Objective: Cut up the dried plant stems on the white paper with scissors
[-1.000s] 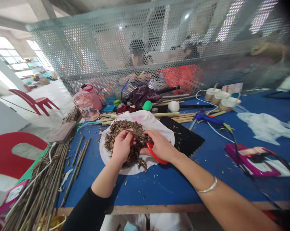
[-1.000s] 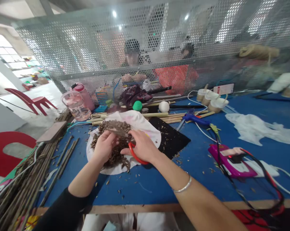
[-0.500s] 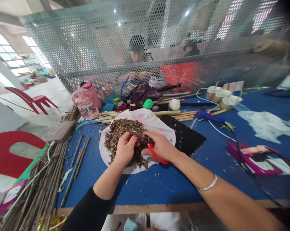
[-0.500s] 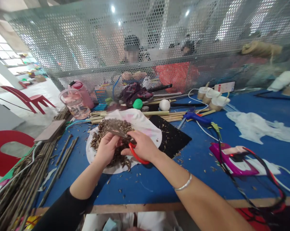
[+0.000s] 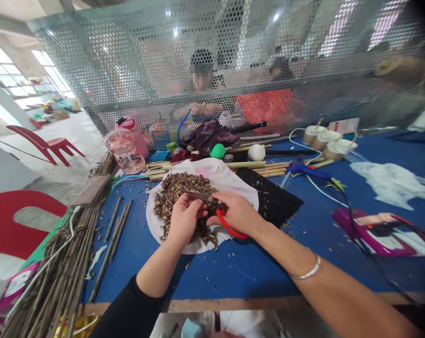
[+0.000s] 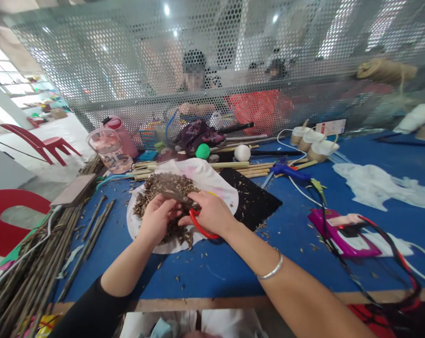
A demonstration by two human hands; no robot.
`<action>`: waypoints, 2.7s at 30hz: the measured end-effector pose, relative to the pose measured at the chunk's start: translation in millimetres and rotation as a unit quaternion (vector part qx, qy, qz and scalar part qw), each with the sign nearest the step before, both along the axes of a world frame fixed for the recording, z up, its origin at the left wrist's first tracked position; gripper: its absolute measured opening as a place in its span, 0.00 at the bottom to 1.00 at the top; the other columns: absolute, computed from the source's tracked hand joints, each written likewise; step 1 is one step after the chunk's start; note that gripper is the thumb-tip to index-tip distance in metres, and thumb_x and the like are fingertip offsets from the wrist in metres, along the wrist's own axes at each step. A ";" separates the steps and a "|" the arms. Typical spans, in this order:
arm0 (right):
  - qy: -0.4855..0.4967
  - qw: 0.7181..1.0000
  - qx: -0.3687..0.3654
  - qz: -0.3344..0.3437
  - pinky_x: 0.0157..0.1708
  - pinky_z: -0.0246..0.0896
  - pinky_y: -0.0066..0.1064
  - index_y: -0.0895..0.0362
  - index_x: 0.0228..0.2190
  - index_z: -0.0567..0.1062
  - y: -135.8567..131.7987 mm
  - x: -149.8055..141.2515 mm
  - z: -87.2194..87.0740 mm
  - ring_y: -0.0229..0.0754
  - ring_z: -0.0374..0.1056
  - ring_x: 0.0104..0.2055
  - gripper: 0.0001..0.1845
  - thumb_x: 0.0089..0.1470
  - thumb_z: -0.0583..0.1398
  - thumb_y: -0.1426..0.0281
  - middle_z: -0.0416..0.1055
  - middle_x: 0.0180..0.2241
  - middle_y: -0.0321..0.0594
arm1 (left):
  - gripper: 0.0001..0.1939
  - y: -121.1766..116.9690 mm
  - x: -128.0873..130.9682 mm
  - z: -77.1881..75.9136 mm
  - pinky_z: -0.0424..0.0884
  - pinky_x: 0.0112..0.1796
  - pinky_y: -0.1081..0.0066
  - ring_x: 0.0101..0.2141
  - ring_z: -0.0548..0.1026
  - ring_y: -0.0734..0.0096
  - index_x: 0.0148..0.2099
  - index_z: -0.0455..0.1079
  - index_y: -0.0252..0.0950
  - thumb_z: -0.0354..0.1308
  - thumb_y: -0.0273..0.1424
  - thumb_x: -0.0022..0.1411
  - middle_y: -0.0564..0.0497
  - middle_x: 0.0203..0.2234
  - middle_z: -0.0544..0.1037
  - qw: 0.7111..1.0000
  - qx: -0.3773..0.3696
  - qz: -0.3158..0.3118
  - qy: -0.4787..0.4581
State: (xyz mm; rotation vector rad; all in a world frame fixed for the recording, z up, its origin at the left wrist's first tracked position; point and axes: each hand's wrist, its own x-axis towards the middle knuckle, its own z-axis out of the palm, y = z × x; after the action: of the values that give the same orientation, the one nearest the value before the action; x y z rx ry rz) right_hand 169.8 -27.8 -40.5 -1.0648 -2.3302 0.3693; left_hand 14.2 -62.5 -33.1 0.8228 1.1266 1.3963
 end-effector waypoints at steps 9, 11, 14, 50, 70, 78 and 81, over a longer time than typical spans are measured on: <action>-0.081 0.995 0.032 -0.047 0.32 0.59 0.33 0.53 0.36 0.72 3.1 6.0 -0.4 0.46 0.68 0.35 0.23 0.43 0.61 0.51 0.72 0.30 0.42 | 0.09 5.4 -9.2 6.4 0.72 0.37 0.76 0.32 0.74 0.78 0.36 0.67 0.32 0.57 0.21 0.49 0.49 0.33 0.75 0.980 -0.081 -0.019 -0.181; -0.087 0.995 0.034 -0.045 0.32 0.58 0.32 0.53 0.36 0.72 3.2 6.9 0.8 0.46 0.68 0.35 0.22 0.44 0.61 0.51 0.73 0.31 0.42 | 0.11 5.9 -10.7 6.5 0.73 0.36 0.77 0.33 0.75 0.77 0.37 0.67 0.32 0.54 0.18 0.49 0.47 0.35 0.75 0.976 -0.087 -0.026 -0.196; -0.101 0.992 0.054 -0.055 0.33 0.57 0.32 0.54 0.38 0.71 2.9 7.8 3.0 0.47 0.67 0.37 0.26 0.43 0.61 0.49 0.72 0.33 0.43 | 0.15 5.5 -11.4 6.4 0.73 0.36 0.78 0.31 0.75 0.79 0.40 0.66 0.31 0.52 0.15 0.48 0.48 0.33 0.75 0.974 -0.085 -0.028 -0.210; 0.049 0.971 0.115 -0.205 0.42 0.54 0.41 0.58 0.45 0.68 28.8 42.5 8.9 0.54 0.62 0.42 0.29 0.46 0.59 0.52 0.69 0.39 0.50 | 0.04 28.5 32.8 -6.5 0.66 0.40 0.69 0.32 0.72 0.62 0.26 0.72 0.36 0.56 0.26 0.51 0.45 0.26 0.73 0.743 0.114 -0.199 0.628; 0.057 0.992 0.060 -0.094 0.45 0.58 0.40 0.58 0.45 0.67 18.2 23.2 0.4 0.51 0.63 0.44 0.32 0.43 0.60 0.50 0.69 0.41 0.49 | 0.08 25.0 -8.3 2.8 0.67 0.23 0.81 0.20 0.68 0.82 0.33 0.73 0.32 0.62 0.30 0.49 0.53 0.21 0.72 0.998 -0.052 0.024 -0.013; 0.030 0.998 0.045 -0.015 0.44 0.57 0.44 0.57 0.45 0.67 7.7 5.9 -3.0 0.52 0.61 0.44 0.35 0.38 0.63 0.50 0.66 0.40 0.48 | 0.02 15.8 -2.4 1.5 0.69 0.23 0.87 0.20 0.69 0.86 0.29 0.70 0.30 0.57 0.20 0.52 0.54 0.21 0.71 0.982 -0.048 0.008 -0.181; 0.032 0.998 0.045 -0.007 0.44 0.56 0.45 0.57 0.46 0.66 5.9 4.1 -3.3 0.52 0.60 0.44 0.35 0.39 0.64 0.52 0.66 0.40 0.48 | 0.03 13.1 0.4 0.6 0.68 0.21 0.87 0.19 0.69 0.86 0.31 0.71 0.31 0.60 0.24 0.51 0.54 0.20 0.71 0.985 -0.040 -0.006 -0.169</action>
State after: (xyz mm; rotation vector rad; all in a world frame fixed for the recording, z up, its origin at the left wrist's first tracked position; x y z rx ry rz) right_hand 173.8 -21.9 -43.8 -1.0125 -2.2595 0.2862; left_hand 14.5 -49.4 -32.5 0.5109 0.9060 1.4090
